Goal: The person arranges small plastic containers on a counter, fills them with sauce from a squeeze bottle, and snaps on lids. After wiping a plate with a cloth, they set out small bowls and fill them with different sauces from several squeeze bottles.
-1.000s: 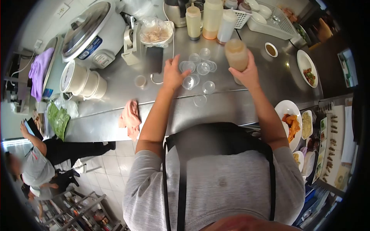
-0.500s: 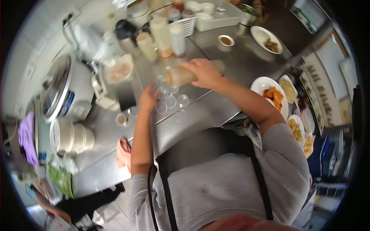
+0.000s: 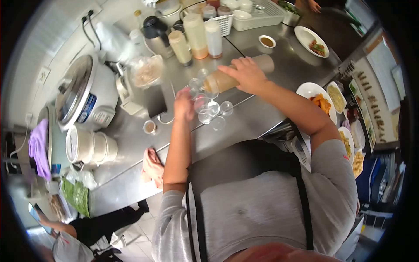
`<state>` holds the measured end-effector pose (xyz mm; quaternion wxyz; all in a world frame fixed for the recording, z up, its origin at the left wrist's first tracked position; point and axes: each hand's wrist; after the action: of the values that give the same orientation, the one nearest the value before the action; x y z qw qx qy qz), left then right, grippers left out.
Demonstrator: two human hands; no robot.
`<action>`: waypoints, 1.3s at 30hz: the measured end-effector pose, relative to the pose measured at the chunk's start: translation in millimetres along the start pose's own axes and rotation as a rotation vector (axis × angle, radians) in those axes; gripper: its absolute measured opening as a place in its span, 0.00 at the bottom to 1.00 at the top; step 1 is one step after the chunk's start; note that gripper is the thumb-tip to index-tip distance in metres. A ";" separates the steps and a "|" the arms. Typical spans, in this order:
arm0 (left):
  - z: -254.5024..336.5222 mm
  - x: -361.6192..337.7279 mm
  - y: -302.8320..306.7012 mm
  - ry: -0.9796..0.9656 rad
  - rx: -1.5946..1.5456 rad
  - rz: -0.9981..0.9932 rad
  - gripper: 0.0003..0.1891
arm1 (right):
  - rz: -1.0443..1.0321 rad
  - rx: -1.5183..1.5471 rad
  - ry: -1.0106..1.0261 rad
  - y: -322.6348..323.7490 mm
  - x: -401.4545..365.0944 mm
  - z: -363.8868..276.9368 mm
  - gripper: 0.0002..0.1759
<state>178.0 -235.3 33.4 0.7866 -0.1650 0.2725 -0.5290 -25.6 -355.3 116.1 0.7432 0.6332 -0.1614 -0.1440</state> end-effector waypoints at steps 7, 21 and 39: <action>2.9 -8.6 -28.1 -0.033 -0.108 -0.159 0.15 | -0.106 -0.046 -0.041 7.4 1.1 -1.5 0.44; -19.9 3.7 -29.2 0.061 -0.209 -0.103 0.20 | 0.058 -0.190 0.072 13.7 3.0 8.7 0.21; -22.4 41.2 -20.6 0.123 -0.305 -0.032 0.21 | -0.039 0.007 -0.070 -1.2 0.1 25.7 0.27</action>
<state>161.2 -280.5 16.4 0.7257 -0.2542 0.3944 -0.5031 -36.3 -378.5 118.7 0.7320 0.6333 -0.1753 -0.1798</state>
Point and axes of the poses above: each hand's wrist, its own x-axis towards the middle knuckle, its own y-axis out of the back of the hand, z = x × y, and after that the axes turned 13 degrees about -z, right-handed
